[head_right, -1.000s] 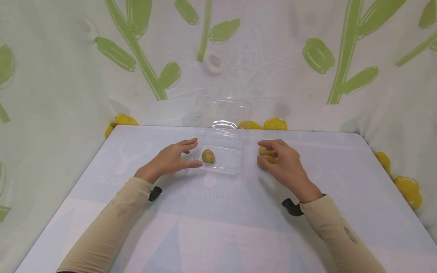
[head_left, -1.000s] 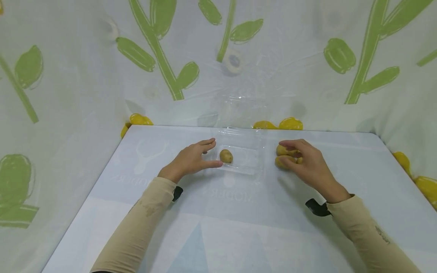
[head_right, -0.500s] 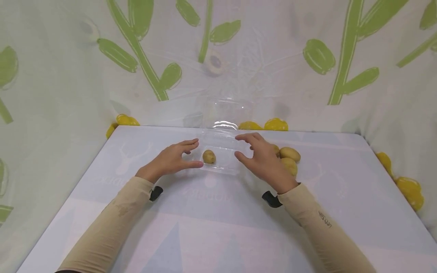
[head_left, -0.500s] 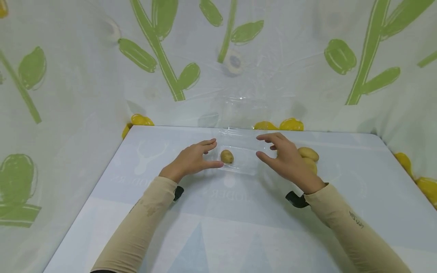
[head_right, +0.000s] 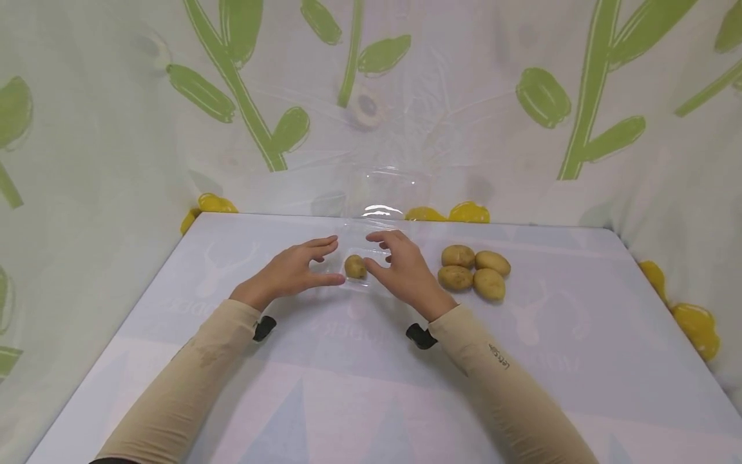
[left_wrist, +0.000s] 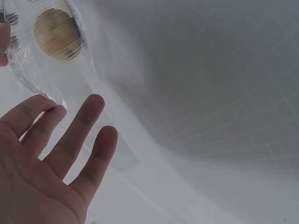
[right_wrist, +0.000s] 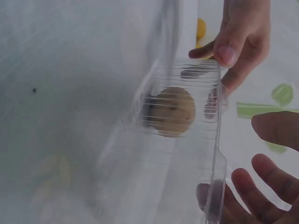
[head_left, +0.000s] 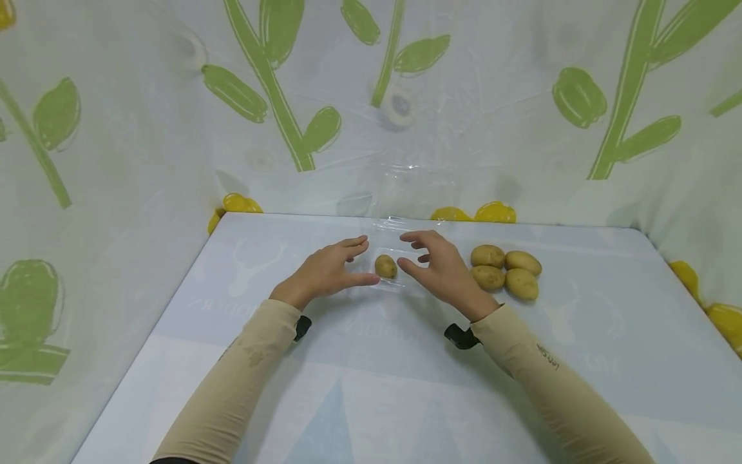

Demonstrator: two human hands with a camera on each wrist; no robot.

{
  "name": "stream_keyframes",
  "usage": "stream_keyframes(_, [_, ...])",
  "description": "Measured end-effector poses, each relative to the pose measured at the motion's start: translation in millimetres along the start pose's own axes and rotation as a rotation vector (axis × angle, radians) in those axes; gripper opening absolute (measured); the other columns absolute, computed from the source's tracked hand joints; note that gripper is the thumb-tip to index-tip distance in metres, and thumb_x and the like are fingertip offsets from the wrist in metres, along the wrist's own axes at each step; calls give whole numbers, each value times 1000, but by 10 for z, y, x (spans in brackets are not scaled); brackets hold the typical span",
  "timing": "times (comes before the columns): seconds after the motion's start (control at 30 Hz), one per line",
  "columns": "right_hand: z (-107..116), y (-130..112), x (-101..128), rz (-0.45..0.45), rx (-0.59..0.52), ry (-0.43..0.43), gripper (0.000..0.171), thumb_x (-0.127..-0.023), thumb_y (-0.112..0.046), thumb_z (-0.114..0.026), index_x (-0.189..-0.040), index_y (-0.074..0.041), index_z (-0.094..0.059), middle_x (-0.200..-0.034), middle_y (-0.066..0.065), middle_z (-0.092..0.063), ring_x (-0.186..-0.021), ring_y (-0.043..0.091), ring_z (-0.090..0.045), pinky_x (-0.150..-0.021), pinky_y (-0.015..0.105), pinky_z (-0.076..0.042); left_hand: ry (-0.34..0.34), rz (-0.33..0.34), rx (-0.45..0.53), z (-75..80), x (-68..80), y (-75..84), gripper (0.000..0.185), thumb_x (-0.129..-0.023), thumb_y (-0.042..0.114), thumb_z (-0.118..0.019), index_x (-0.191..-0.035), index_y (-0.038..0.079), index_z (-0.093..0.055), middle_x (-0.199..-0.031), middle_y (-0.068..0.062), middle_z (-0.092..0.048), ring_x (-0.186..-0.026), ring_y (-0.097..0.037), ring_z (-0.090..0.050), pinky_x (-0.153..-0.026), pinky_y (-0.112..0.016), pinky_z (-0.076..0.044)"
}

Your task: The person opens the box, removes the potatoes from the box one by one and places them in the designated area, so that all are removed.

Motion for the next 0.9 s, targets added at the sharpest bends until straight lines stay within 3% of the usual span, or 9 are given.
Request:
stream_keyframes(0.1, [-63, 41, -52, -52, -33, -14, 46, -95, -21, -75, -135, -6, -60, -134, 13, -61, -120, 33, -60, -93, 43, -56, 2, 0, -1, 1, 0, 1, 98, -83, 73, -67, -157, 16, -39, -164, 9, -30, -147, -22, -36, -117, -50, -32])
stream_keyframes(0.4, [-254, 218, -181, -265, -73, -74, 51, -94, -31, -75, -136, -6, -59, -131, 9, -63, -113, 26, -65, -90, 43, -56, 1, -12, 3, 2, -7, 2, 95, -84, 70, -69, -157, 17, -39, -164, 10, -29, -139, -21, -48, -114, -50, -37])
stream_keyframes(0.57, [-348, 254, -242, -303, -54, -109, 56, -92, -39, -75, -135, -6, -60, -132, 8, -63, -116, 26, -63, -92, 42, -55, -2, -7, 4, 5, -1, 3, 95, -84, 70, -69, -157, 17, -39, -164, 10, -29, -141, -20, -45, -114, -49, -36])
stream_keyframes(0.9, [-472, 305, -314, -368, 0, -155, 57, -89, -40, -78, -131, -5, -63, -125, 9, -65, -110, 26, -64, -92, 39, -54, 1, -21, 14, 8, 0, 15, 94, -84, 70, -69, -157, 17, -41, -163, 11, -31, -128, -19, -58, -110, -48, -41])
Point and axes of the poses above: each hand's wrist, its own x-axis away from the middle knuckle, its own z-axis out of the back of the hand, y = z × x, the point moved 8 cm from there along -x, towards the middle knuckle
